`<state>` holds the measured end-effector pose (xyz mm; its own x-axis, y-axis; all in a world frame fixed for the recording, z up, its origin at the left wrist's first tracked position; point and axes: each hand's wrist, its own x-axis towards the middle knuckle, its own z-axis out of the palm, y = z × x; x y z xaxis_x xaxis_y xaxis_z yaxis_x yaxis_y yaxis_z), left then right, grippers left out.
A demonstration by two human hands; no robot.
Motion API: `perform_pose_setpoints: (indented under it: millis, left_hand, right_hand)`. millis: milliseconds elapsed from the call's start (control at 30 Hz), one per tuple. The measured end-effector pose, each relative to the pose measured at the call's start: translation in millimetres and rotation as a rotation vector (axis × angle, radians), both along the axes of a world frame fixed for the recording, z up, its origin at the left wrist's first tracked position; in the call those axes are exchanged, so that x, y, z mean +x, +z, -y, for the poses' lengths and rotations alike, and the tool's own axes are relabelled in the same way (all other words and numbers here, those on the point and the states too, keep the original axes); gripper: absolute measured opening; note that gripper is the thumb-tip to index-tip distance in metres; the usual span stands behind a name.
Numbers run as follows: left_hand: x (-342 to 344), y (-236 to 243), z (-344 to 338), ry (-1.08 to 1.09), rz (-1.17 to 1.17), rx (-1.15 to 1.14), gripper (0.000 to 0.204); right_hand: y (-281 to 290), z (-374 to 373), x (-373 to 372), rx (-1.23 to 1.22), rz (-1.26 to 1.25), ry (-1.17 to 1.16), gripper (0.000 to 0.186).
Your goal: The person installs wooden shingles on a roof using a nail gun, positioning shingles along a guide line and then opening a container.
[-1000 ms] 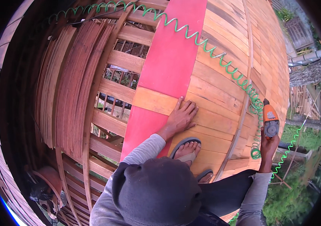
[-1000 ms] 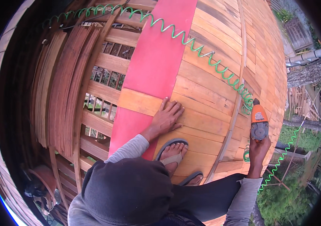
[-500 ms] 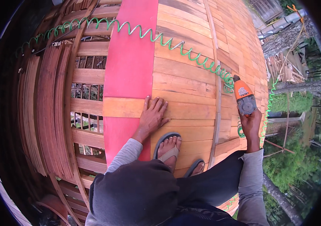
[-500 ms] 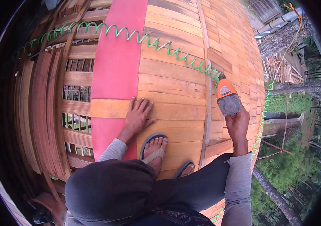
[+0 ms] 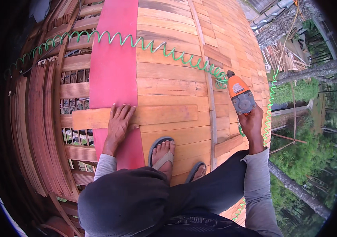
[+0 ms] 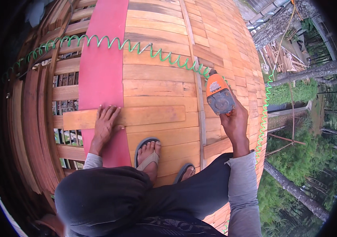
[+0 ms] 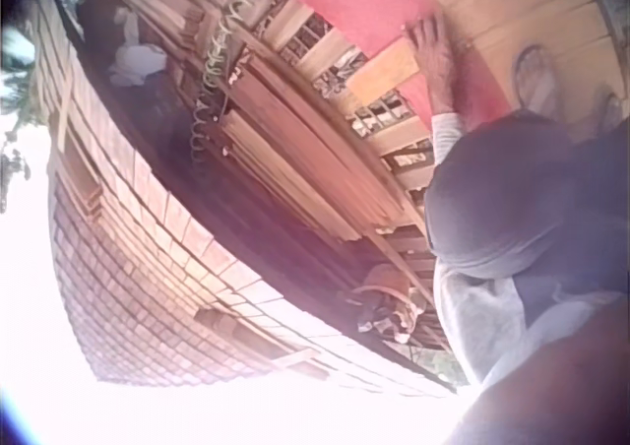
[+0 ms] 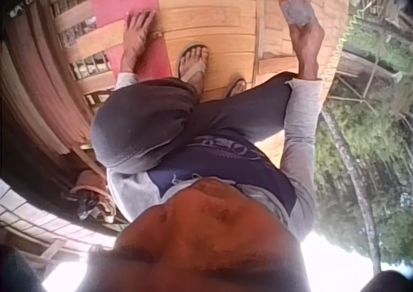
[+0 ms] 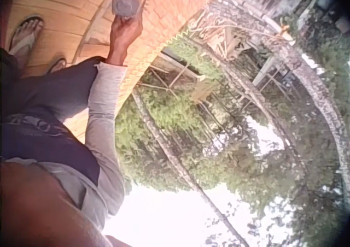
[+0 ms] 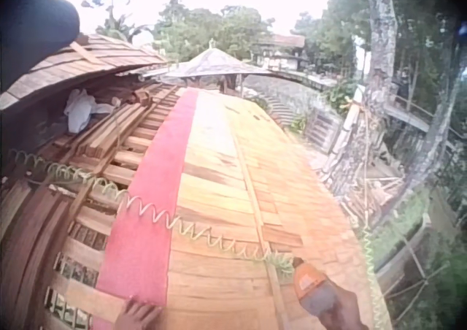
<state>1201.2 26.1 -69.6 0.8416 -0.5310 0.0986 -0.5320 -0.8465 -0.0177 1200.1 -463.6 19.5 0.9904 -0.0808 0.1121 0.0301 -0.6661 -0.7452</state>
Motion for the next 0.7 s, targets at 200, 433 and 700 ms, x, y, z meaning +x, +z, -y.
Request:
perform_pose_setpoints:
  millis: [200,433,700]
  left_hand:
    - [-15,34,-89,0.117,-0.203,0.05,0.082]
    - [-2,61,-105,0.116,-0.25,0.005,0.084]
    - [-9,48,-95,0.292,-0.133,-0.063,0.104]
  right_hand:
    - [-9,-10,4,-0.008,0.014,0.03,0.029]
    - [-18,-9,-2,0.096,0.014,0.018,0.017]
    - [-19,-10,1,0.045,-0.078,0.143,0.035]
